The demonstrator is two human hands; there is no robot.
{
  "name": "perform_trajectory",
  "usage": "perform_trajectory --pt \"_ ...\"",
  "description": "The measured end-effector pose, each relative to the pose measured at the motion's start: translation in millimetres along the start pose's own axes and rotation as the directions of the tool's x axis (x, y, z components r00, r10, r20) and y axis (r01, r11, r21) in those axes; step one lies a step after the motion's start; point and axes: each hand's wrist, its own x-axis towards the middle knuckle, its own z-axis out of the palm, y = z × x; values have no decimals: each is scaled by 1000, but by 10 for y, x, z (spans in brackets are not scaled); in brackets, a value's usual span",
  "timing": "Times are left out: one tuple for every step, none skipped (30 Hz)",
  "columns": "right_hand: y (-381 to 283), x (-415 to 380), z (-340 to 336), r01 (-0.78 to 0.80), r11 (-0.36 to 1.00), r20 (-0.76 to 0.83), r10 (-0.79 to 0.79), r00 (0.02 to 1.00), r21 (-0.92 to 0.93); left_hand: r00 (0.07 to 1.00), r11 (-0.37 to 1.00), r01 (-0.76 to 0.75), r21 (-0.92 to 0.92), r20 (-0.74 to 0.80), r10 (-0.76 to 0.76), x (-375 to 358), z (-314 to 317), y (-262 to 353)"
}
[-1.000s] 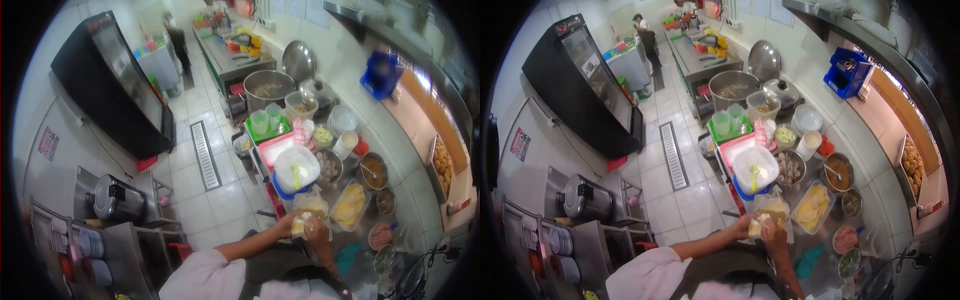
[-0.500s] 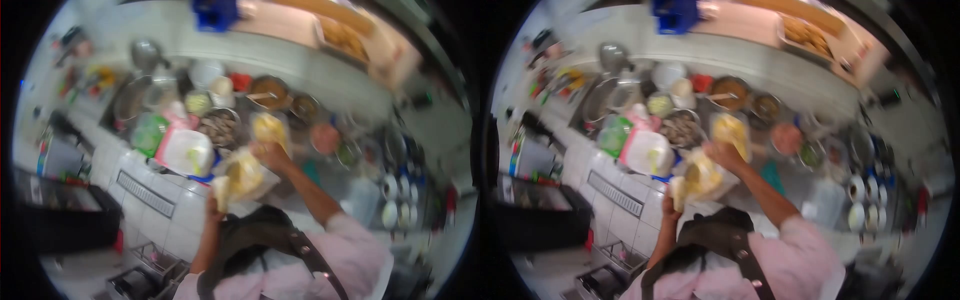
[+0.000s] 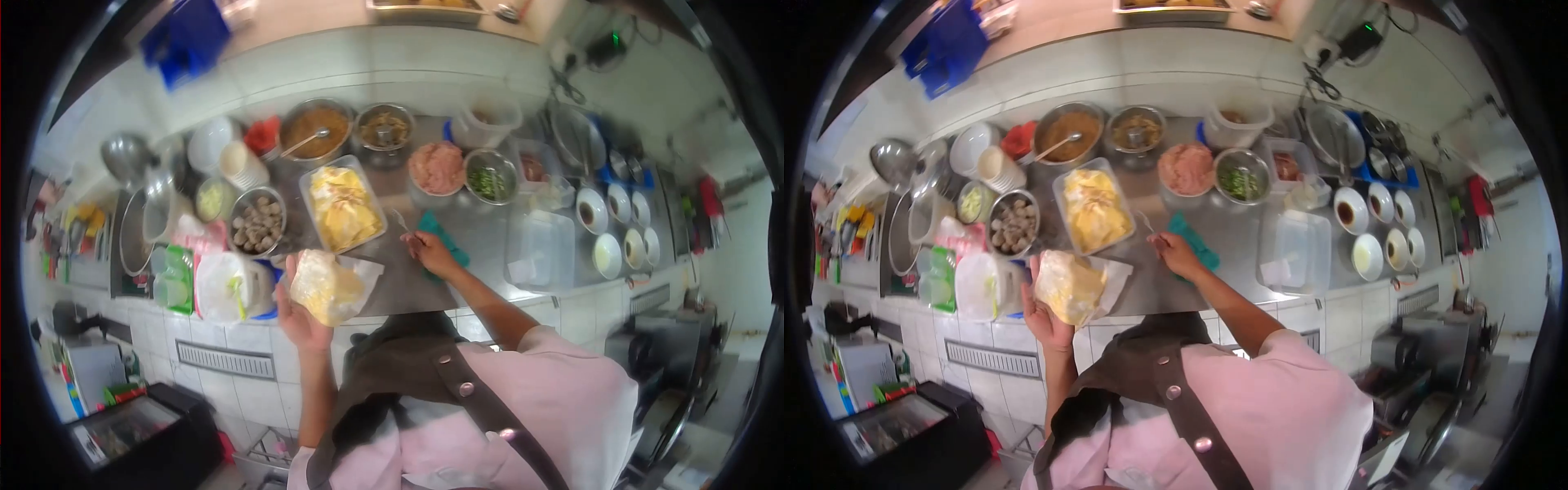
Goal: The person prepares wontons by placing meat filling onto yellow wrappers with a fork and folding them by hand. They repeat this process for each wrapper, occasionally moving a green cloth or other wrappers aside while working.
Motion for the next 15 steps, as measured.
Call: perform_trajectory --pt "24 -53 -112 23 999 -74 -25 997 -26 998 999 50 3 -22 -50 53 34 -80" --pt "34 -97 -208 44 998 -143 -51 988 -55 997 997 78 3 -26 -78 103 18 -166" --pt "83 -106 -320 36 998 -165 -43 985 -48 991 990 130 -45 -14 -131 149 -12 -259" --pt "121 -85 -464 133 946 -278 -218 935 -295 984 979 179 -93 2 -180 196 -32 -354" --pt "149 -44 -595 182 824 -334 -405 851 -536 980 968 188 -164 -34 -197 248 -50 -471" --pt "83 -21 -702 175 825 -347 -404 846 -537 977 966 202 -162 -32 -209 291 -67 -581" --pt "-59 -33 -802 85 731 -333 -407 851 -677 969 968 238 -80 -51 -243 322 -103 -683" --pt "-158 -33 -893 -4 608 -316 -406 858 -794 960 962 272 2 -72 -271 351 -145 -770" --pt "-189 4 -964 -9 607 -318 -405 857 -795 947 949 316 -8 -59 -316 377 -186 -841" --pt "-213 54 -1004 -36 572 -292 -364 884 -819 947 948 317 -12 -60 -317 409 -273 -904" --pt "-231 91 -1024 -59 535 -266 -320 909 -843 940 939 333 91 -110 -323 446 -379 -964" --pt "-236 106 -1032 -57 533 -264 -319 910 -844 933 917 350 191 -159 -322 476 -394 -1017" --pt "-240 112 -1029 -71 514 -244 -279 929 -855 919 904 385 186 -163 -358 493 -409 -1057" --pt "-238 110 -1028 -81 493 -223 -236 946 -866 921 907 381 181 -166 -353 500 -422 -1081" --pt "-226 95 -1031 -75 490 -214 -233 949 -869 913 903 398 161 -171 -371 500 -388 -1104"
